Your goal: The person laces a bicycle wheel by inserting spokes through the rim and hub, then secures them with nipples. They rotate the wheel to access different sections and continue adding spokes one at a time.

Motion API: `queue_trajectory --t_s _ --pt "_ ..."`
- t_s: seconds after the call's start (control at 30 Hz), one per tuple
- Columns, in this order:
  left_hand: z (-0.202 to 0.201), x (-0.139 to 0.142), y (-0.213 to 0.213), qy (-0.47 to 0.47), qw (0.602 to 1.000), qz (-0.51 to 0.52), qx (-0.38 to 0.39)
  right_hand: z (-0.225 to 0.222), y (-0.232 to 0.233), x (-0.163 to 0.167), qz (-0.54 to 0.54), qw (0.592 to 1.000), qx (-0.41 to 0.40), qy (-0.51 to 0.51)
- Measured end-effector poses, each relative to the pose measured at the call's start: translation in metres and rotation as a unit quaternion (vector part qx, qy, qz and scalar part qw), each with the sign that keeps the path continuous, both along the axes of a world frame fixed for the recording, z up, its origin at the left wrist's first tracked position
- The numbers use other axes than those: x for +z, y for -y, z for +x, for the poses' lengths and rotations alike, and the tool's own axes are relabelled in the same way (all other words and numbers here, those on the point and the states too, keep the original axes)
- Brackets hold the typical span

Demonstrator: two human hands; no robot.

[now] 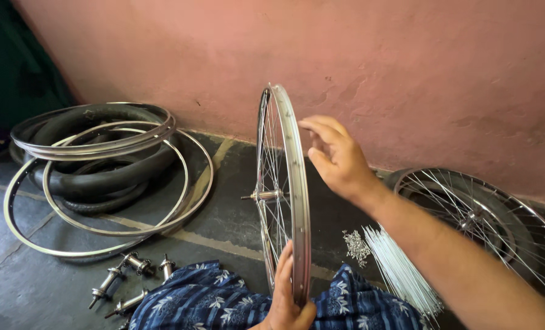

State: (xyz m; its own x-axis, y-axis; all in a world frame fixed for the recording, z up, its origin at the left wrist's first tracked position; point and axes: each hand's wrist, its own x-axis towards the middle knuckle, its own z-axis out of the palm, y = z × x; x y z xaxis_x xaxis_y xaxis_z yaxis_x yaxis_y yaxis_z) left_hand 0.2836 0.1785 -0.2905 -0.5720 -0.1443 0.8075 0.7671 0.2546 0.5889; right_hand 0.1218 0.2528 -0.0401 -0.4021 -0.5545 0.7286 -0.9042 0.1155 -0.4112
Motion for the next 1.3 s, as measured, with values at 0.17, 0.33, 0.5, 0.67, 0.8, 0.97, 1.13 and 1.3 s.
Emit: queue_trajectory --t_s 0.17,0.33,0.5,0.67,0.8,0.97,1.13,1.3 --pt "-0.008 -0.019 0.014 -0.021 0.993 -0.114 -0.02 0.022 -0.005 -0.043 -0.073 0.928 0.078 0.358" --pt "-0.001 0.002 0.019 -0.028 0.99 -0.108 0.088 0.038 -0.017 -0.072 -0.147 0.865 0.106 0.468" --pt "-0.005 0.074 0.002 0.051 0.978 -0.033 0.201 0.061 -0.038 -0.087 -0.148 0.87 0.118 0.455" --pt "-0.037 0.118 -0.009 0.049 0.991 0.01 0.128 0.081 -0.039 -0.08 -0.111 0.916 0.076 0.379" --pt "-0.037 0.109 -0.023 0.054 0.993 0.041 0.093 0.081 -0.031 -0.063 -0.085 0.972 -0.005 0.219" --pt "-0.027 0.078 -0.037 0.021 0.994 -0.005 0.111 0.076 -0.025 -0.053 -0.085 0.987 -0.039 0.13" --pt "-0.029 0.062 -0.039 0.015 0.992 -0.01 0.121 0.089 -0.018 -0.064 -0.137 0.98 -0.064 0.127" --pt "-0.029 0.059 -0.039 0.004 0.992 -0.021 0.126 0.096 -0.019 -0.074 -0.12 0.983 -0.137 0.03"
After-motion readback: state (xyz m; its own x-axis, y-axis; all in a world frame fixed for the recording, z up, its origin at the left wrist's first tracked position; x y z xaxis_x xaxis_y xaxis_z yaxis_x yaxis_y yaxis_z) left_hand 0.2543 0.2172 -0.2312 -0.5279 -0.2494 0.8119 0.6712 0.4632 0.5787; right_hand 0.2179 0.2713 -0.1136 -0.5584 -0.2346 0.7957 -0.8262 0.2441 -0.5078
